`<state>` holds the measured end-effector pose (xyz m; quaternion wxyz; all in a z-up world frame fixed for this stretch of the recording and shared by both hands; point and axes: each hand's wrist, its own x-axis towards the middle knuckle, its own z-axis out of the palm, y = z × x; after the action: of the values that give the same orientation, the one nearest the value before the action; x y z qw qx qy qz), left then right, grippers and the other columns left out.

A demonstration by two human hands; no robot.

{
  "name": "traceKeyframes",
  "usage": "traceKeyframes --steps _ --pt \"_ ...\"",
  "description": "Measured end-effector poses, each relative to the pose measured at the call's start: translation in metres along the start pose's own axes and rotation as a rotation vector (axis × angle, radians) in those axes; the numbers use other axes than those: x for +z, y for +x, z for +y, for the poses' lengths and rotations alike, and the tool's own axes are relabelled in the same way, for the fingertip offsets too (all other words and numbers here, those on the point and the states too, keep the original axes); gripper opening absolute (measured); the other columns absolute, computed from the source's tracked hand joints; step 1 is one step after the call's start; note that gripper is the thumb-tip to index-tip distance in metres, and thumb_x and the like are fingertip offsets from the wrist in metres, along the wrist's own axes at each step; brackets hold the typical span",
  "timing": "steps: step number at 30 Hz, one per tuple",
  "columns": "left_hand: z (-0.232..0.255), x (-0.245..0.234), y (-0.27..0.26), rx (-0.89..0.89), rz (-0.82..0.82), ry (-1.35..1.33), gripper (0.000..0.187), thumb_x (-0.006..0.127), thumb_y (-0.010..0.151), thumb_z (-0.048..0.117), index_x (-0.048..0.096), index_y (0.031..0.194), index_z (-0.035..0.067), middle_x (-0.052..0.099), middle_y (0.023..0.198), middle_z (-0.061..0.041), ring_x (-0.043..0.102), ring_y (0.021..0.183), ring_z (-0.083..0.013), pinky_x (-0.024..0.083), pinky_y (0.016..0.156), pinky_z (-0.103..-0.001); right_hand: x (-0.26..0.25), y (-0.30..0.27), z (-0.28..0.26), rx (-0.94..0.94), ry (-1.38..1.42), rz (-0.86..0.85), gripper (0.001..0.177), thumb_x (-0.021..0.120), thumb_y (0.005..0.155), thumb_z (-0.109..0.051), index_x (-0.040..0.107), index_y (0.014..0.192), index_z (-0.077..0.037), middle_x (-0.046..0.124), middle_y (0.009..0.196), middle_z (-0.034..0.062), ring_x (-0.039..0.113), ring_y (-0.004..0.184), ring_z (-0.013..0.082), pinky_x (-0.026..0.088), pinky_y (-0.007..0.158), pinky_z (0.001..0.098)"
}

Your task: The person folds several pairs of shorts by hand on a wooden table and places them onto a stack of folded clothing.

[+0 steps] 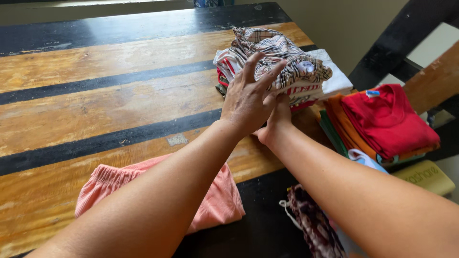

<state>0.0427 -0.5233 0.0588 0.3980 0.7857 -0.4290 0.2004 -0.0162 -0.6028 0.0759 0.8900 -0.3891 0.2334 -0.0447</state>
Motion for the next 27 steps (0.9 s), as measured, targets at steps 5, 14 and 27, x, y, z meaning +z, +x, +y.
traceKeyframes --steps 5,14,27 --pt "-0.009 0.014 0.024 -0.203 -0.123 0.253 0.052 0.057 0.097 0.046 0.047 0.148 0.045 0.020 0.165 -0.007 0.025 0.149 -0.0443 0.020 0.118 -0.063 -0.019 0.081 -0.010 -0.003 0.195 -0.309 0.068 0.026 0.096 -0.057 0.047 0.147 -0.018 0.051 0.151 0.0129 0.050 0.137 0.0322 0.038 0.113 0.0485" --pt "-0.070 0.031 0.066 -0.368 -0.332 0.219 0.061 0.047 0.100 0.059 0.023 0.156 0.053 0.010 0.171 -0.007 0.034 0.145 -0.0459 0.033 0.117 -0.054 -0.041 0.193 -0.017 -0.062 0.080 -0.192 0.058 0.029 0.102 -0.048 0.055 0.141 -0.012 0.061 0.143 0.0147 0.061 0.129 0.0311 0.051 0.109 0.0511" --pt "-0.071 -0.015 0.015 -0.411 -0.156 0.160 0.054 0.050 0.110 0.054 0.034 0.158 0.037 0.008 0.174 -0.014 0.026 0.153 -0.0453 0.024 0.120 -0.059 0.009 0.096 -0.005 -0.171 -0.335 0.500 0.097 0.067 0.089 -0.034 0.001 0.159 -0.019 0.027 0.160 0.0098 0.045 0.138 0.0328 0.045 0.108 0.0575"
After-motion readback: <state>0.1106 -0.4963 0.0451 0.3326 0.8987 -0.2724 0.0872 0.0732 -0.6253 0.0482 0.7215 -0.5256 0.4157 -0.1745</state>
